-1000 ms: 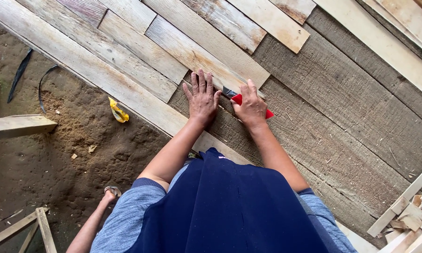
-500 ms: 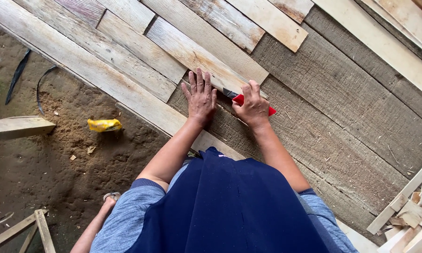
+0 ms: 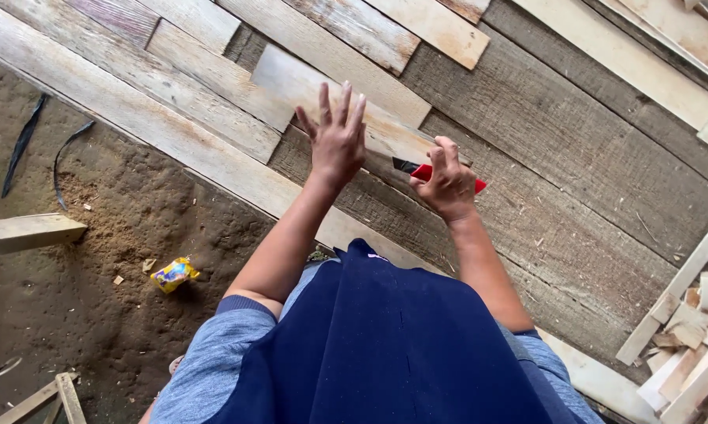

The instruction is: Trimming and fitting thin wooden strips using a utility knife on a wooden platform.

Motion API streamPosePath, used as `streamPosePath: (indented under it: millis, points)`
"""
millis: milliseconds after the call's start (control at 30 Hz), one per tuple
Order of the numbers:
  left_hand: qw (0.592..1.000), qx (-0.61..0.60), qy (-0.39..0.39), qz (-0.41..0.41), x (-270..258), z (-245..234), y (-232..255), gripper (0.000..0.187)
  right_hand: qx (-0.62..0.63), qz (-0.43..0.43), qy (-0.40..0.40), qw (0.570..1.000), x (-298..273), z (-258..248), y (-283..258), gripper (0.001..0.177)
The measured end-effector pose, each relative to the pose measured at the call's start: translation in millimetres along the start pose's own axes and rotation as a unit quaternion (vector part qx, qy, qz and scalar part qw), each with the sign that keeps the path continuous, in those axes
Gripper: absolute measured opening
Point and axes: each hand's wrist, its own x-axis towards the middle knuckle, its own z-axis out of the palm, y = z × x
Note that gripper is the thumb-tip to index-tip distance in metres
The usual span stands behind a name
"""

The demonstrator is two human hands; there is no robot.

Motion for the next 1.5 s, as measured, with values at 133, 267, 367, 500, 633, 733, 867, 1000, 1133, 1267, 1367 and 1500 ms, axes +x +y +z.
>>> streamPosePath:
  millis: [133, 267, 367, 500, 633, 733, 867, 1000, 1133, 1267, 1367, 1500]
  points:
    - [0.972, 0.049, -0.228, 0.037, 25.3, -46.0, 47.4, 0.064, 0.021, -0.057, -0.019, 0.998, -12.9, -69.6, 15.5, 0.066]
    - [0.973, -0.03, -0.21, 0.091, 20.5, 0.0, 70.5, 0.036, -0.008, -0.001, 0.025, 1.0, -43.7, -107.3, 46.3, 0.053]
    - [0.963, -0.059, -0.257, 0.062, 9.2, 26.3, 124.4, 0.029, -0.028, 0.102, 0.023, 0.994, -84.9, -136.4, 74.1, 0.07]
    - [0.924, -0.213, -0.311, -0.068, -13.1, 43.7, 226.0, 0.022, -0.037, 0.345, 0.115, 0.931, -141.5, -165.2, 124.2, 0.05]
    - [0.885, -0.328, -0.314, -0.103, -39.6, 53.1, 326.6, 0.023, -0.102, 0.435, 0.09, 0.89, -259.7, -169.6, 224.4, 0.05]
    - [0.839, -0.428, -0.29, -0.169, -62.3, 108.6, 366.4, 0.029, -0.145, 0.536, 0.006, 0.831, -342.8, -183.8, 280.7, 0.057]
    - [0.69, -0.584, -0.277, -0.327, -84.1, 164.4, 391.9, 0.038, -0.133, 0.619, -0.084, 0.77, -397.8, -198.1, 323.5, 0.049]
    - [0.764, -0.512, -0.256, -0.3, -108.1, 182.8, 405.9, 0.04, -0.08, 0.64, -0.072, 0.761, -420.8, -197.5, 344.4, 0.049]
    - [0.806, -0.467, -0.264, -0.25, -100.9, 145.7, 427.6, 0.054, -0.073, 0.619, -0.064, 0.779, -424.3, -207.7, 358.8, 0.052]
    - [0.962, -0.06, -0.262, 0.045, -97.0, 119.2, 448.9, 0.066, 0.032, 0.638, -0.029, 0.769, -414.7, -216.9, 354.8, 0.049]
    - [0.94, 0.005, -0.304, 0.155, -96.4, 128.5, 455.9, 0.064, 0.036, 0.646, -0.043, 0.761, -405.3, -222.5, 348.8, 0.052]
    - [0.921, 0.023, -0.349, 0.172, -90.3, 143.6, 455.0, 0.069, 0.019, 0.666, -0.096, 0.739, -399.7, -224.1, 349.3, 0.058]
